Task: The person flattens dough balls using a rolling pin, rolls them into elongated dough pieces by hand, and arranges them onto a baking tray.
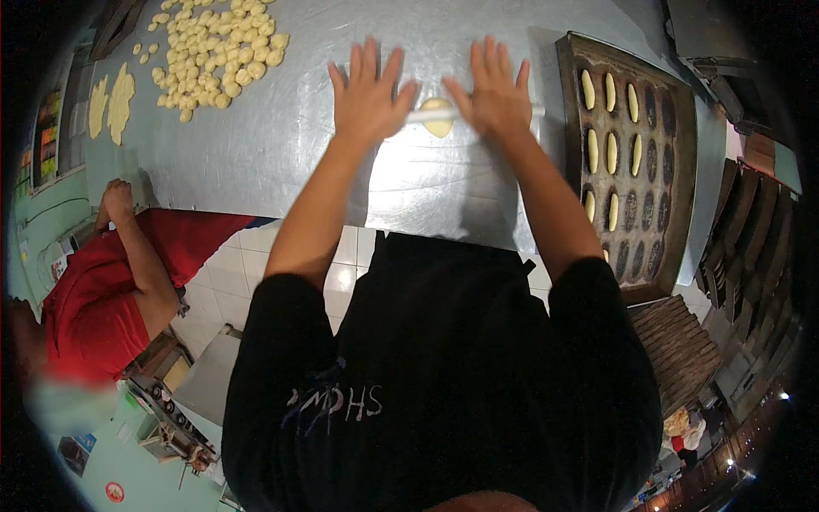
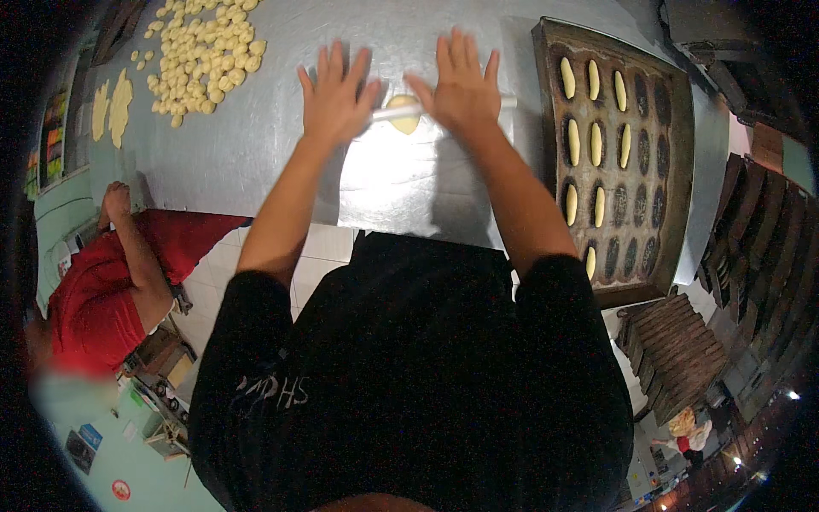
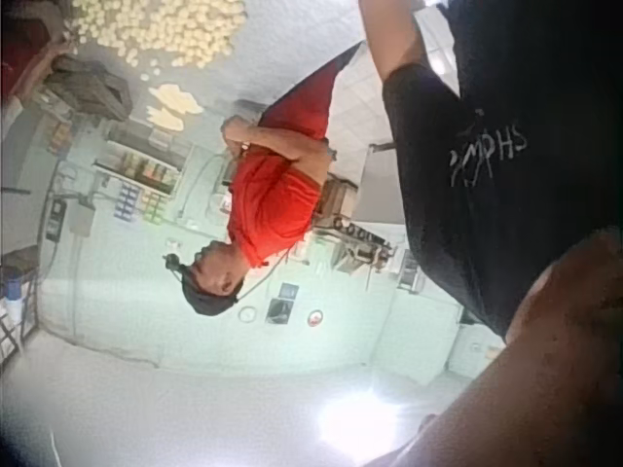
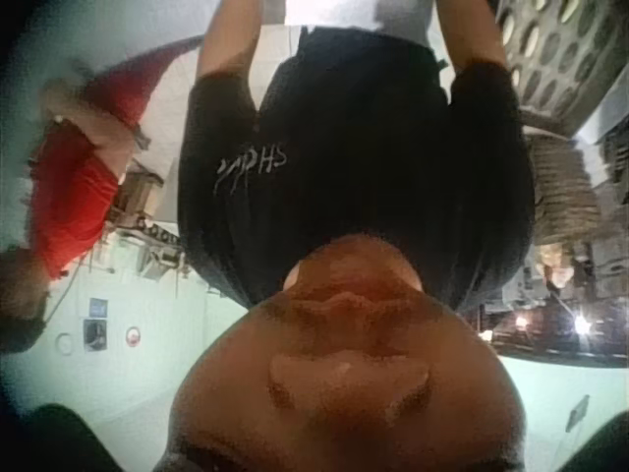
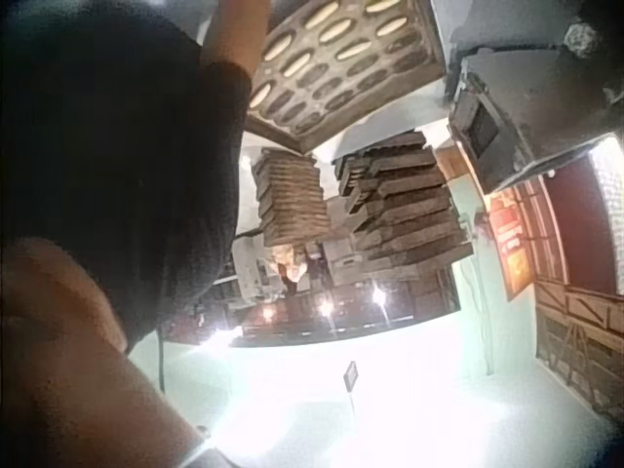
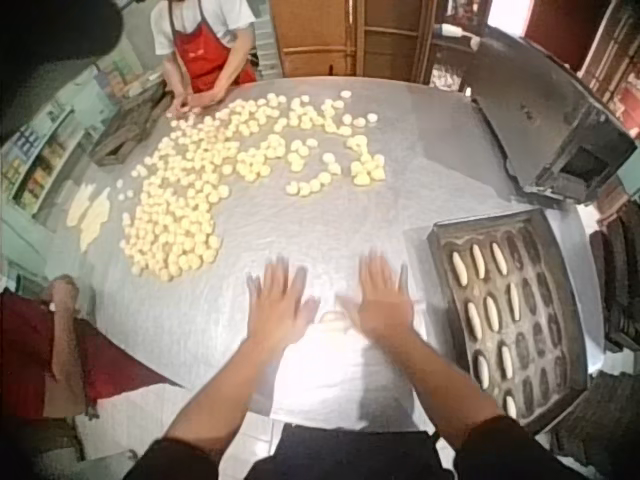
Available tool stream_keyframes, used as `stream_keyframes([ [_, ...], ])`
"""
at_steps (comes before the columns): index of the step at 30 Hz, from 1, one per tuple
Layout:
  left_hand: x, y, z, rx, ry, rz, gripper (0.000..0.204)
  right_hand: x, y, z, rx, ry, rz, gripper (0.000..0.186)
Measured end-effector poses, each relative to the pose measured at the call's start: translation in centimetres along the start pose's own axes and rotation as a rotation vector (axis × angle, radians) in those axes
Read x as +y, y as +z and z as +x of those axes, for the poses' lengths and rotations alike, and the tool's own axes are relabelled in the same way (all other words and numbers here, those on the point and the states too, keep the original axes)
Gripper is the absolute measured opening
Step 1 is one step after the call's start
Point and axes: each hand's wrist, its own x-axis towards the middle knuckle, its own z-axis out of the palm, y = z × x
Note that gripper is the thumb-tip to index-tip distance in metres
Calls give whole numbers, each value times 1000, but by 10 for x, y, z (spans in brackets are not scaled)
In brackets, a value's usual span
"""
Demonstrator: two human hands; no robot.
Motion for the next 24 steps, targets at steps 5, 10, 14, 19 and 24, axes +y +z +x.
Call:
stream_keyframes([
  [5, 0, -3, -5, 152, 84, 65, 64, -2, 3, -7, 195, 21, 106, 74],
  [10, 22, -6, -100, -66, 223, -388, 84, -7, -41, -118, -236, -88, 250, 46],
  [14, 20, -11, -79, -73, 10, -356, 115, 13, -29, -104, 274, 158, 64, 58],
  [19, 28, -3, -9, -293, 230, -273, 125, -36, 4, -27, 257, -130, 493, 54],
  [24, 23, -2, -79, -253, 419, -155, 114, -45, 3, -106, -60, -231, 298, 77],
])
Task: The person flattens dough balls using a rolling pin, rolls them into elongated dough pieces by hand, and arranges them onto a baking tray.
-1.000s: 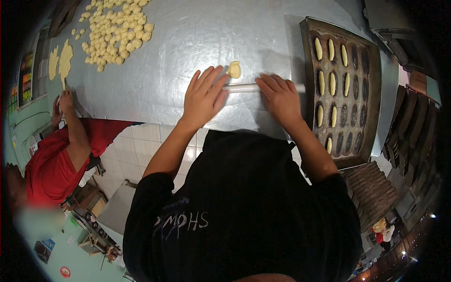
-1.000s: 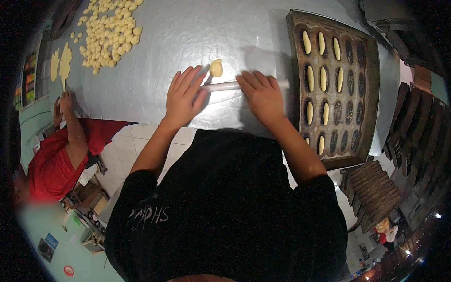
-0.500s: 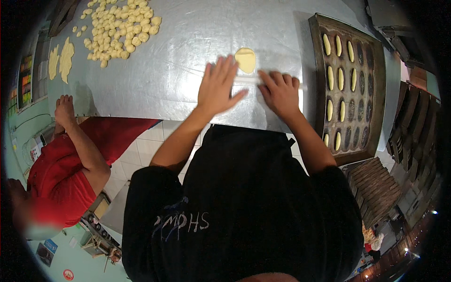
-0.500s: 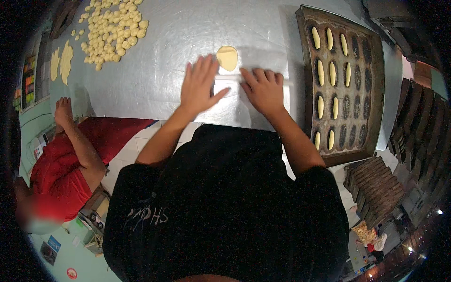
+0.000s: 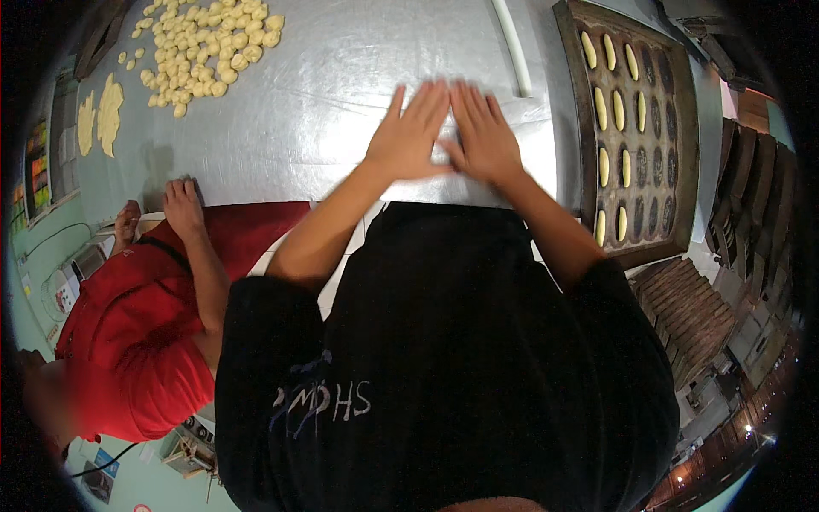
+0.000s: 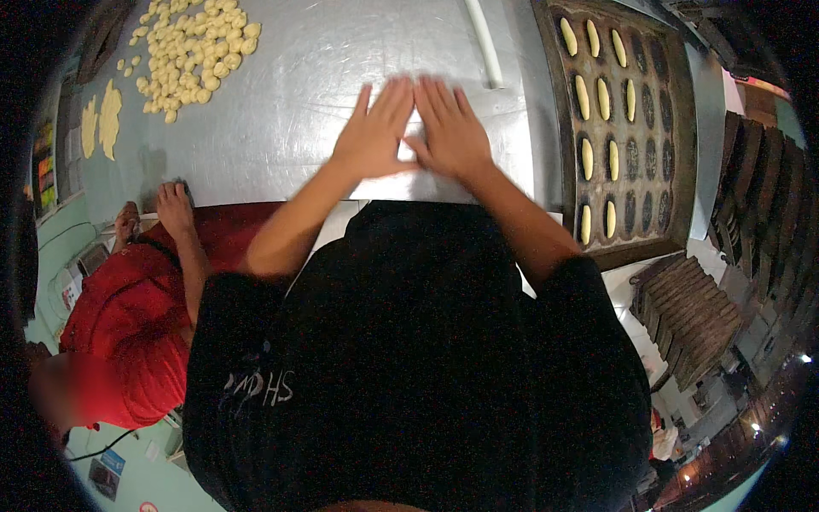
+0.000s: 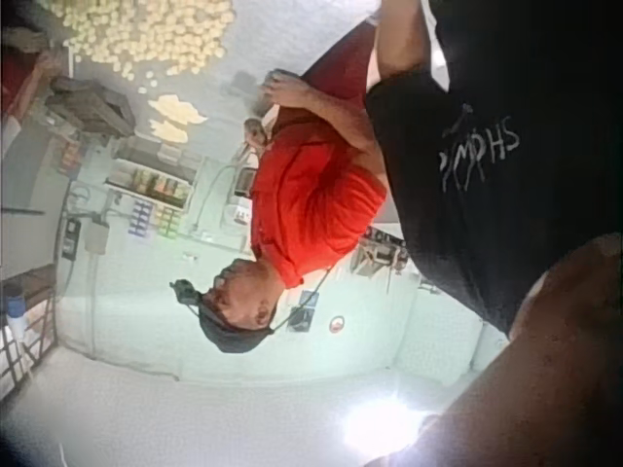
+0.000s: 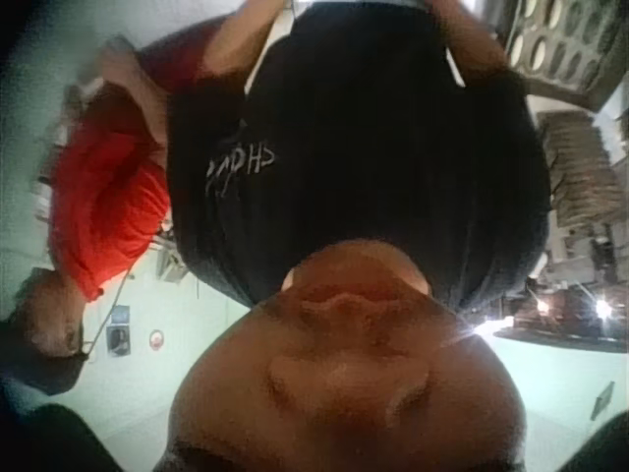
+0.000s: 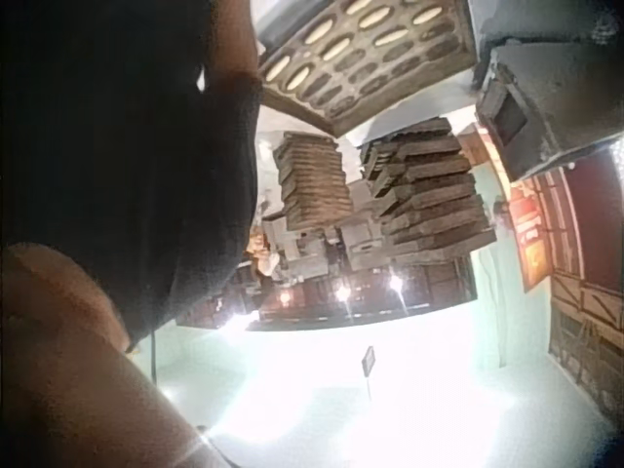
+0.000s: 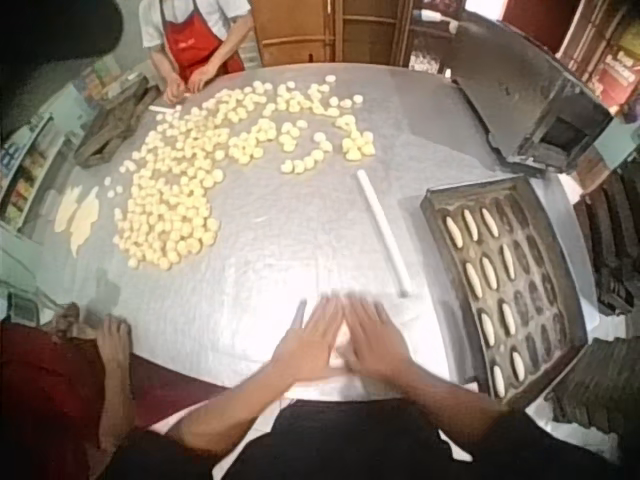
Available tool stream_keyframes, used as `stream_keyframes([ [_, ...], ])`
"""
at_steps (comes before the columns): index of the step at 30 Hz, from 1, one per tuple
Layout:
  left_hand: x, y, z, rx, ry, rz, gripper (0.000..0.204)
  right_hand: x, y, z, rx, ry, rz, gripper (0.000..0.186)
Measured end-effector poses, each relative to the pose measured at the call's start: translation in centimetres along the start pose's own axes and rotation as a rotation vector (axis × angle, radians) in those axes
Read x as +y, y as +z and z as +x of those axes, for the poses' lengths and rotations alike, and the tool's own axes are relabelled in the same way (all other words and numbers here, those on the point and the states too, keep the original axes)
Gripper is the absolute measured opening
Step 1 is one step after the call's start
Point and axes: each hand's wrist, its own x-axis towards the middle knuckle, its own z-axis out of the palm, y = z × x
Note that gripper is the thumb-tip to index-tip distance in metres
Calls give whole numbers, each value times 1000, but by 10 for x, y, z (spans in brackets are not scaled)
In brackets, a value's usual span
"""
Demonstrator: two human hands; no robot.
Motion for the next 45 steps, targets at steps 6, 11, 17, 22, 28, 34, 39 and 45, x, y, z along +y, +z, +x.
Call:
stream_keyframes([
  [6, 17, -7, -61, 120, -10, -442, 76, -27, -27, -3, 86, 98, 85, 83],
  [11, 15, 5, -57, 469, -220, -571, 71, -31, 12, 75, 119, 161, -37, 80],
  [17, 15, 10, -66, 494, -227, -601, 79, -56, 0, 5, -88, 69, -14, 80],
  [22, 19, 10, -59, 479, -224, -582, 78, -14, 30, 127, 207, 73, -93, 72],
  [28, 21, 9, -59, 501, -235, -492, 79, 23, -20, 95, 5, 63, 407, 52],
  [34, 21, 16, -51, 482, -242, -341, 74, 10, -49, 44, -8, -96, -38, 16],
  [39, 20, 14, -58, 473, -277, -243, 68, 45, -182, -16, 723, -81, 263, 8],
  [45, 27, 10, -45, 458, -267, -169, 62, 188, -129, -233, 258, 764, -93, 35],
])
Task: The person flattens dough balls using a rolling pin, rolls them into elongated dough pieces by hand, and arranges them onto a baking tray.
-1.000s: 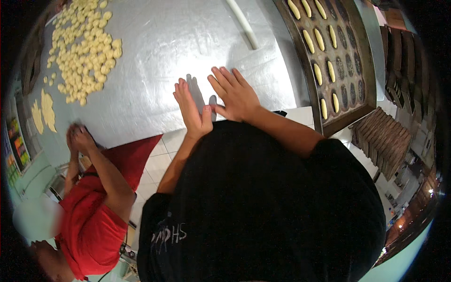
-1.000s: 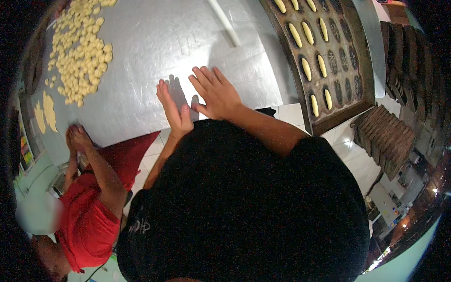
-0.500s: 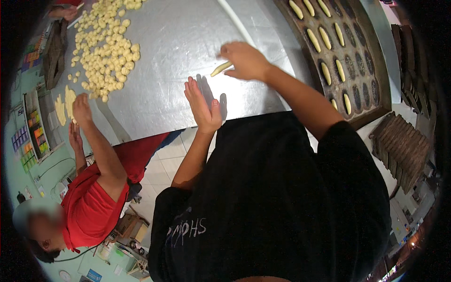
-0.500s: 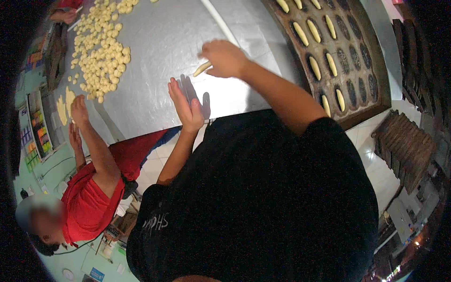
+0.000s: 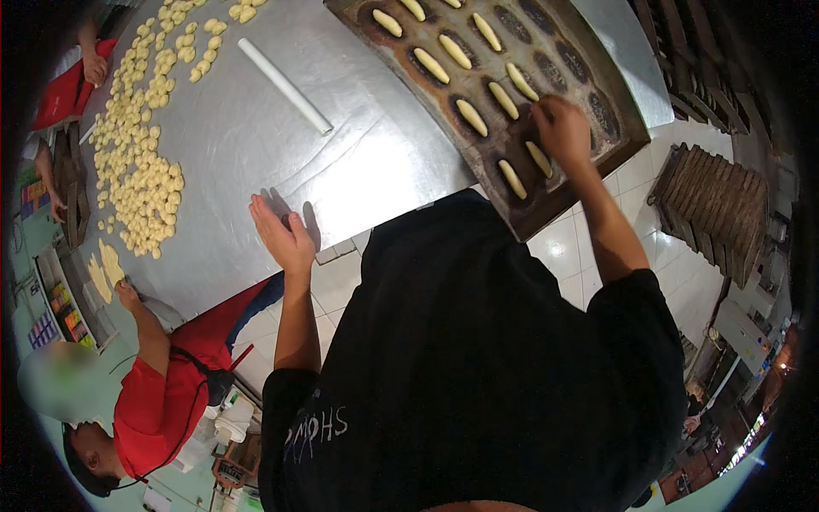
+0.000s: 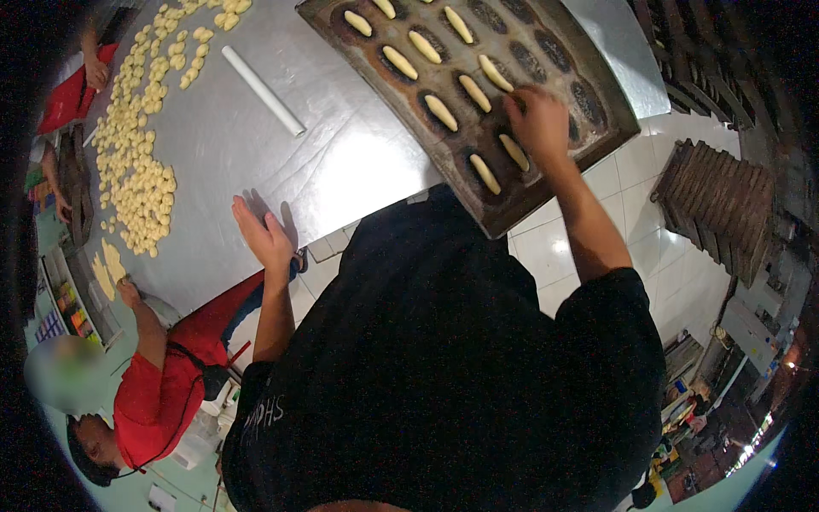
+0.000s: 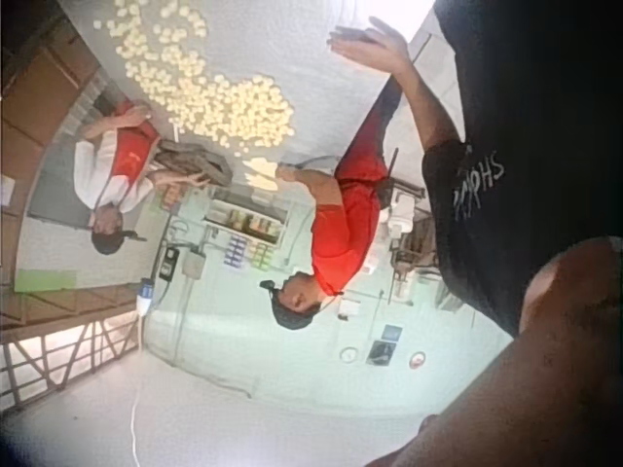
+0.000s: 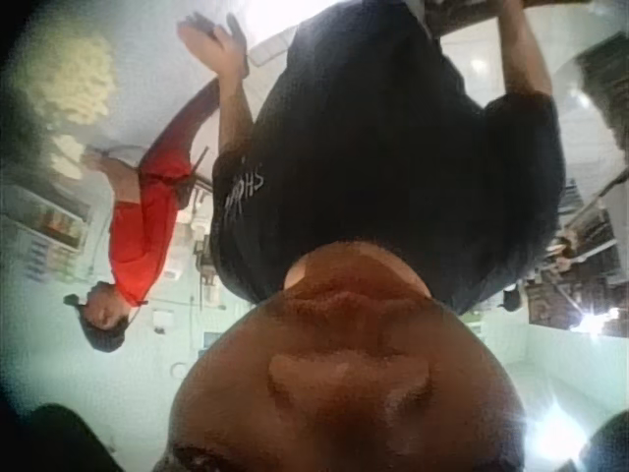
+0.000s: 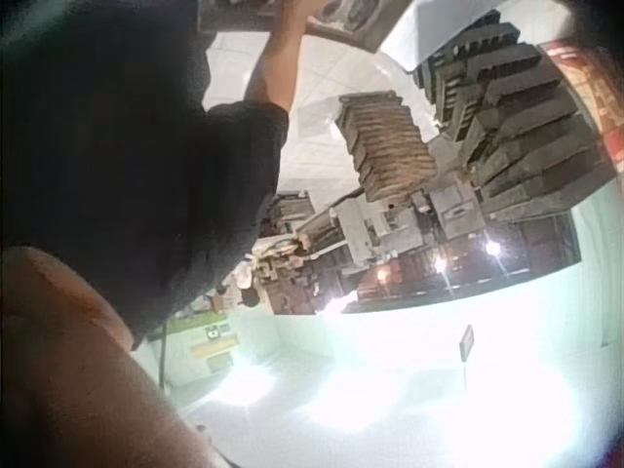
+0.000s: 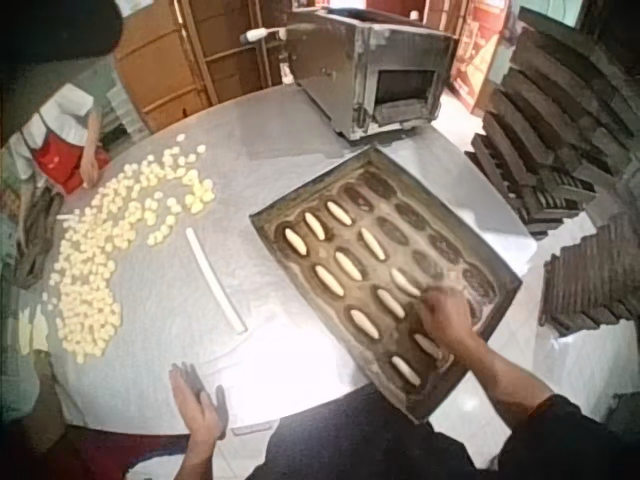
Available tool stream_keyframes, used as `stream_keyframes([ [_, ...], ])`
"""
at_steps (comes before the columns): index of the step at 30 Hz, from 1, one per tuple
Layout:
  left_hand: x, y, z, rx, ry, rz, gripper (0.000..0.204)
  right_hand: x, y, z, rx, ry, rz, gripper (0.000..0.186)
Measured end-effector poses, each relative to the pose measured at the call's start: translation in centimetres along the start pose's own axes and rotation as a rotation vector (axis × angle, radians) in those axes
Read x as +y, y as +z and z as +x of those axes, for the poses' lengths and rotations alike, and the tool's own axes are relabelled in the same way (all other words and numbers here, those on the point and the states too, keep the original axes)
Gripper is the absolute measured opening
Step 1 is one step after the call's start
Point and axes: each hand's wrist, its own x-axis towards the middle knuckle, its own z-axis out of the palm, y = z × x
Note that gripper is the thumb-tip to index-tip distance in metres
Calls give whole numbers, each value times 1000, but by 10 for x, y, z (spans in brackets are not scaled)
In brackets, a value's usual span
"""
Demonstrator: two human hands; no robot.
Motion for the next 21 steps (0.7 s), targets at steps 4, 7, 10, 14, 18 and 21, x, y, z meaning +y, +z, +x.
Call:
stream_keyframes([
  [4, -4, -1, -11, -27, -33, 74, 65, -33, -9, 2, 320, -83, 23, 34],
  [7, 4, 1, 0, -77, -55, 87, 63, -30, 3, 29, 82, 64, -29, 29],
  [10, 4, 3, -2, -68, -70, 48, 63, -24, 1, 37, 67, 99, 12, 28],
  [14, 4, -3, 2, -73, -93, 39, 61, -10, 10, 32, 19, 179, 49, 31],
  [18, 8, -4, 7, -77, -140, 105, 59, -83, -11, 49, 283, -113, -77, 31],
  [21, 6, -7, 40, 16, -70, -29, 42, -156, 15, 74, 192, -269, 489, 30],
])
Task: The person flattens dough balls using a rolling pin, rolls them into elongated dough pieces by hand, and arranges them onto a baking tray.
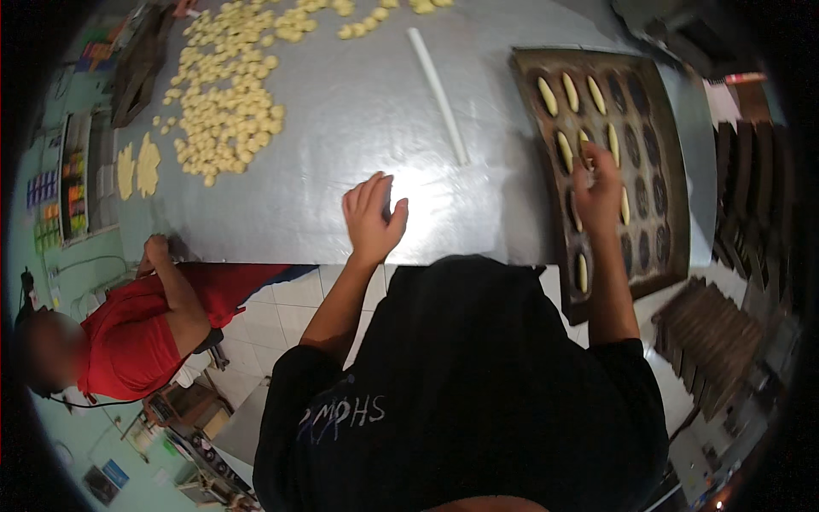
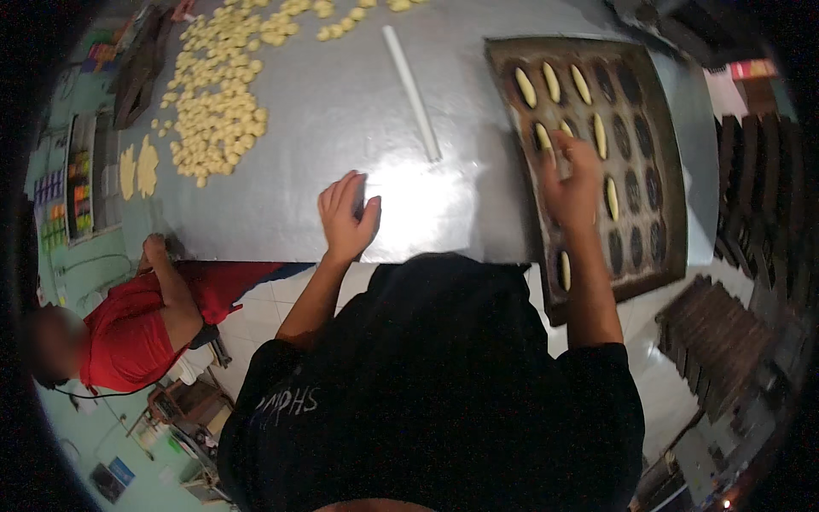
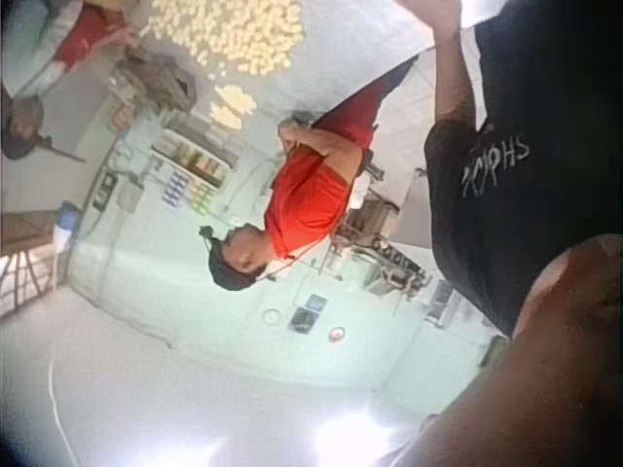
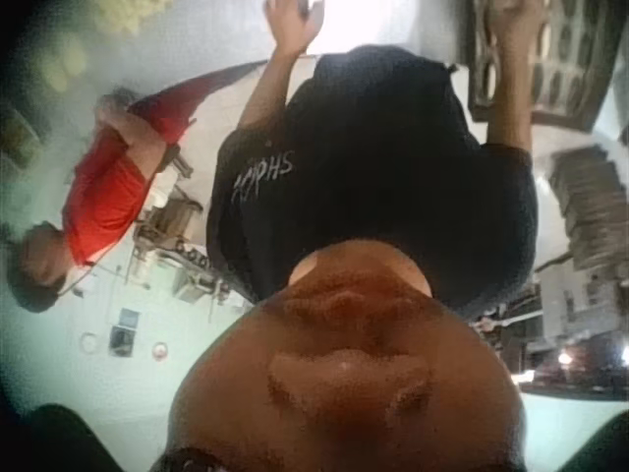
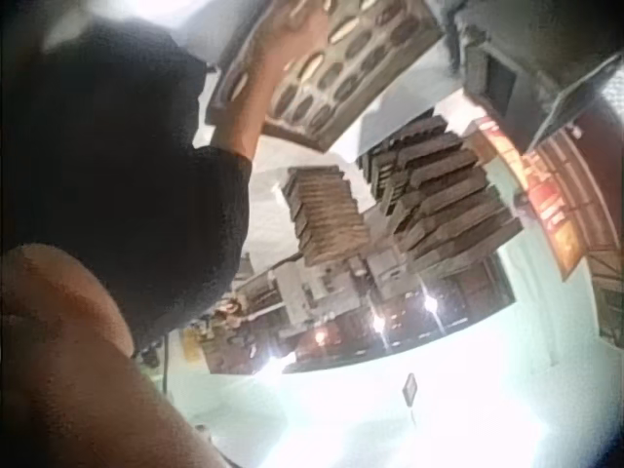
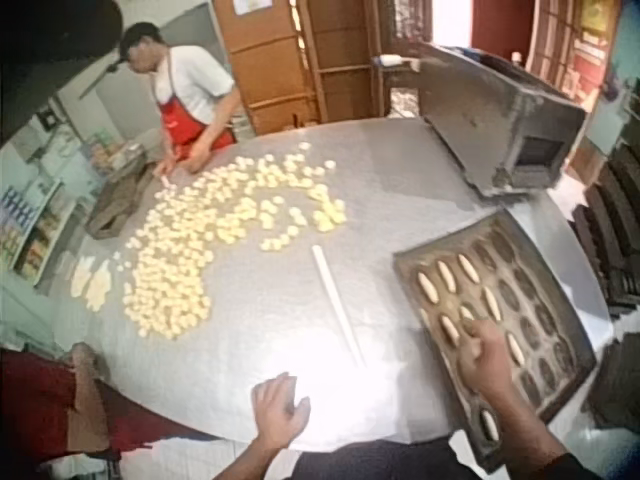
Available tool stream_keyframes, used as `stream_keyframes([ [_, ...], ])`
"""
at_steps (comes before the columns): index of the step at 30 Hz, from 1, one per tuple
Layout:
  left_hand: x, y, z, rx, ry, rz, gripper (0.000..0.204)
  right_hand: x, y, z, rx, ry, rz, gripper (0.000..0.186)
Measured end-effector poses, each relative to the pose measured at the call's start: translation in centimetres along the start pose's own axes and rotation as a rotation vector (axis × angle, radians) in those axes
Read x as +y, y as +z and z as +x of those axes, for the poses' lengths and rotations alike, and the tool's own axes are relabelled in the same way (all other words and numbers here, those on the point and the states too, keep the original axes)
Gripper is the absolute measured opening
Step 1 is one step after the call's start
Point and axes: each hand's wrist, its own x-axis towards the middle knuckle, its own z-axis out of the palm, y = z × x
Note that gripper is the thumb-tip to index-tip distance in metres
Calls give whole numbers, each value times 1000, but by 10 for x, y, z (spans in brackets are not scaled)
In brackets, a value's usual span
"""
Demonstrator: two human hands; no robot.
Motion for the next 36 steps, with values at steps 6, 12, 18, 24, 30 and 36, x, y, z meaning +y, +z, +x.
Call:
stream_keyframes([
  [6, -66, 24, 130, 41, -29, -255, 35, -82, 149, 27, -443, -25, -126, 54],
  [12, -140, 39, 263, 43, 94, -17, 34, -88, 139, 3, -577, 203, 33, 74],
  [18, -143, 2, 275, -47, -190, 155, 26, -72, 98, -28, -592, 531, 297, 64],
  [24, -54, 3, 168, 143, -315, -683, 24, -45, 111, -48, -423, 266, 216, 46],
  [30, 16, 26, 22, -303, 182, 136, 40, -74, 78, -32, -696, 705, 372, 40],
  [36, 10, -15, 9, -116, 240, 66, 44, -82, 75, -37, -812, -110, -170, 42],
])
